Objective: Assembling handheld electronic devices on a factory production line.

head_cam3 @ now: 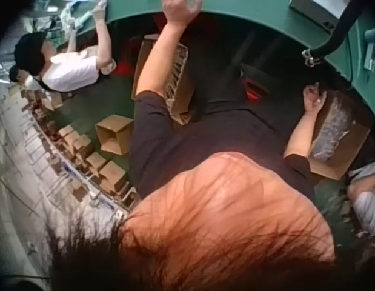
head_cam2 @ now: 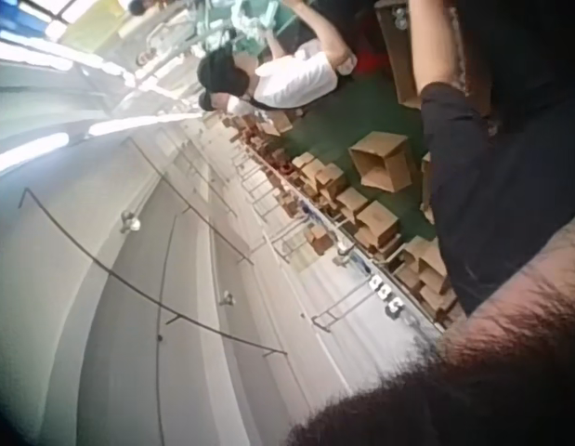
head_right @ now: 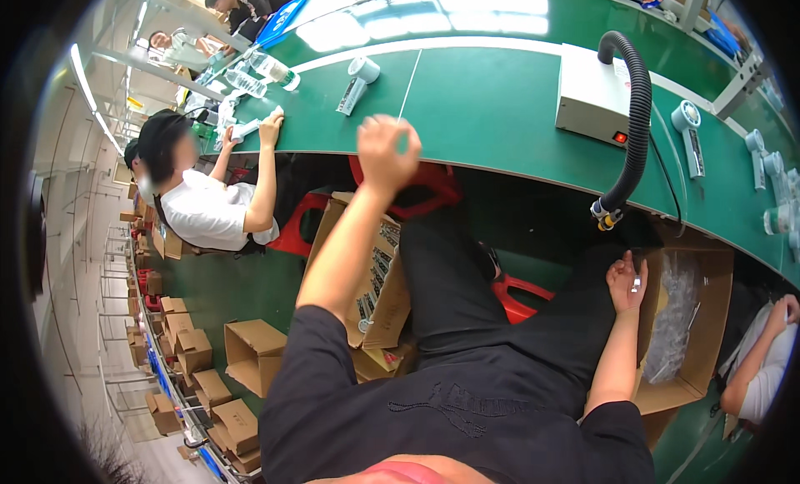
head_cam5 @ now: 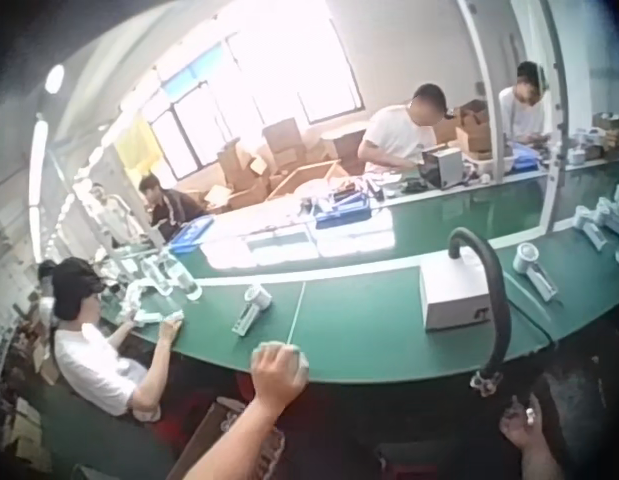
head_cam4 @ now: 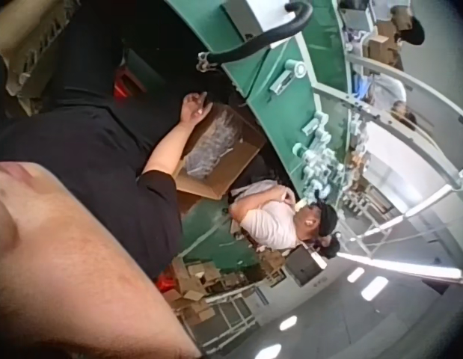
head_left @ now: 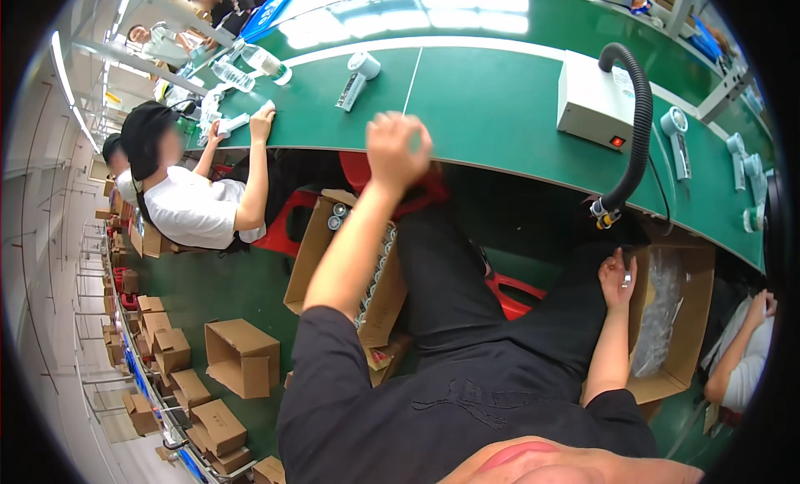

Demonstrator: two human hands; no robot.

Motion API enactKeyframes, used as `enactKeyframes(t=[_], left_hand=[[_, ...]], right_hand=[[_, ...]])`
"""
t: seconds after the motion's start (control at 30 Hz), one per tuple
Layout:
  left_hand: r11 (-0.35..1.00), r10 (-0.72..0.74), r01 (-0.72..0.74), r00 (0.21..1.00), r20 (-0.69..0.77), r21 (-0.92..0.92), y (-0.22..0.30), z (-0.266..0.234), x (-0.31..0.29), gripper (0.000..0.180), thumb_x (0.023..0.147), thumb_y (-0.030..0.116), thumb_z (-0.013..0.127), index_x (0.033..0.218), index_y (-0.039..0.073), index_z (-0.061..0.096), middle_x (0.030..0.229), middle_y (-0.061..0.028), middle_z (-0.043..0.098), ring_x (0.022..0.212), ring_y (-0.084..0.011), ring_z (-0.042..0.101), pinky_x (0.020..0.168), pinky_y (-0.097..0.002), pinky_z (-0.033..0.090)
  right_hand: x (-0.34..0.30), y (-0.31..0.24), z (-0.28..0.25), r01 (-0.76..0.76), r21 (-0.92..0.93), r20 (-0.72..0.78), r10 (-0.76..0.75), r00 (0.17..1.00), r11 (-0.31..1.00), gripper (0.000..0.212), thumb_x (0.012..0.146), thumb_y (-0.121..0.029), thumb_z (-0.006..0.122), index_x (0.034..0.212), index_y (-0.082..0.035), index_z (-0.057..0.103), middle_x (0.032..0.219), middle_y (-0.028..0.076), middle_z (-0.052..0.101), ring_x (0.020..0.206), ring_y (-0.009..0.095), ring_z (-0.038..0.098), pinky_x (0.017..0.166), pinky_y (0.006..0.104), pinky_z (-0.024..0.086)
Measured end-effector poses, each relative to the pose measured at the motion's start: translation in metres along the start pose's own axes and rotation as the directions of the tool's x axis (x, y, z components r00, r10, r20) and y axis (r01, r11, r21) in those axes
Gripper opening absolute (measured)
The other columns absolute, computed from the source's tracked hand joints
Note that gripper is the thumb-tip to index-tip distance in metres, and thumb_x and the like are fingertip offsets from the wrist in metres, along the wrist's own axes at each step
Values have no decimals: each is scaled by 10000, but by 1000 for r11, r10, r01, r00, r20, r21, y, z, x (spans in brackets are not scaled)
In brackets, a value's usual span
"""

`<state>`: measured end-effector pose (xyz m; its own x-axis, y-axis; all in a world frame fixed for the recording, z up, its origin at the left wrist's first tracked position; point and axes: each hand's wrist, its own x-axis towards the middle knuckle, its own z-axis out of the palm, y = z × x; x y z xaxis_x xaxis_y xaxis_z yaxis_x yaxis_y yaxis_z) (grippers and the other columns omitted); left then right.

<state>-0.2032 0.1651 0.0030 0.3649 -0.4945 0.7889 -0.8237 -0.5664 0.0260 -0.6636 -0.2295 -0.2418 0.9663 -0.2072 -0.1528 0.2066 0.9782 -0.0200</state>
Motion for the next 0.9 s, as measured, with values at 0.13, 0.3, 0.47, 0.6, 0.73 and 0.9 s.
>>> enactKeyframes(t=[0.13,0.3,0.47,0.6,0.73,0.9], left_hand=[[803,-483,442,876,1,400,-103,39,52,699,796,349,825,1386,137,516,1269,-176,616,1180,-400,578,1068,-524,439],[658,-733,695,504,458,288,-197,52,61,900,733,378,898,1499,193,465,1386,-235,659,1293,-385,644,1081,-476,516],[254,-567,916,402,719,-311,-146,48,42,778,847,178,839,1515,96,449,1145,-154,704,963,-265,708,812,-414,615],[-330,35,862,418,908,-385,59,-17,-1,816,853,20,730,1570,134,358,1258,-163,604,936,-236,698,730,-458,664],[-592,288,806,213,934,-1,204,30,-121,786,824,1,642,1547,159,379,1259,-123,604,908,-208,701,706,-400,662],[-857,329,475,207,921,199,275,111,-162,675,782,-25,529,1449,36,443,1490,-174,577,742,-136,587,611,-295,587]], right_hand=[[5,2,7,-3,-29,-43,2,999,1000,552,1103,-458,522,1402,-9,633,1063,126,680,1133,290,636,1088,490,496],[1,3,-9,31,14,-56,-31,998,999,572,1106,-478,508,1417,-16,639,1078,139,691,1135,286,640,1088,457,487],[-4,5,-8,100,-32,-148,-103,984,995,554,1094,-493,525,1358,-28,671,1063,134,686,1060,280,655,1001,448,528],[-10,-5,-10,79,-46,-72,-82,994,996,586,1083,-527,517,1386,-45,655,1077,139,691,1053,296,648,994,448,518],[0,-8,-8,25,-31,-116,-28,993,999,578,1081,-515,526,1399,-51,652,1070,133,704,1084,299,645,1022,439,504],[6,11,9,-40,-155,-187,11,982,987,499,1060,-460,604,1297,-33,712,936,92,704,1012,268,673,1000,411,535]])
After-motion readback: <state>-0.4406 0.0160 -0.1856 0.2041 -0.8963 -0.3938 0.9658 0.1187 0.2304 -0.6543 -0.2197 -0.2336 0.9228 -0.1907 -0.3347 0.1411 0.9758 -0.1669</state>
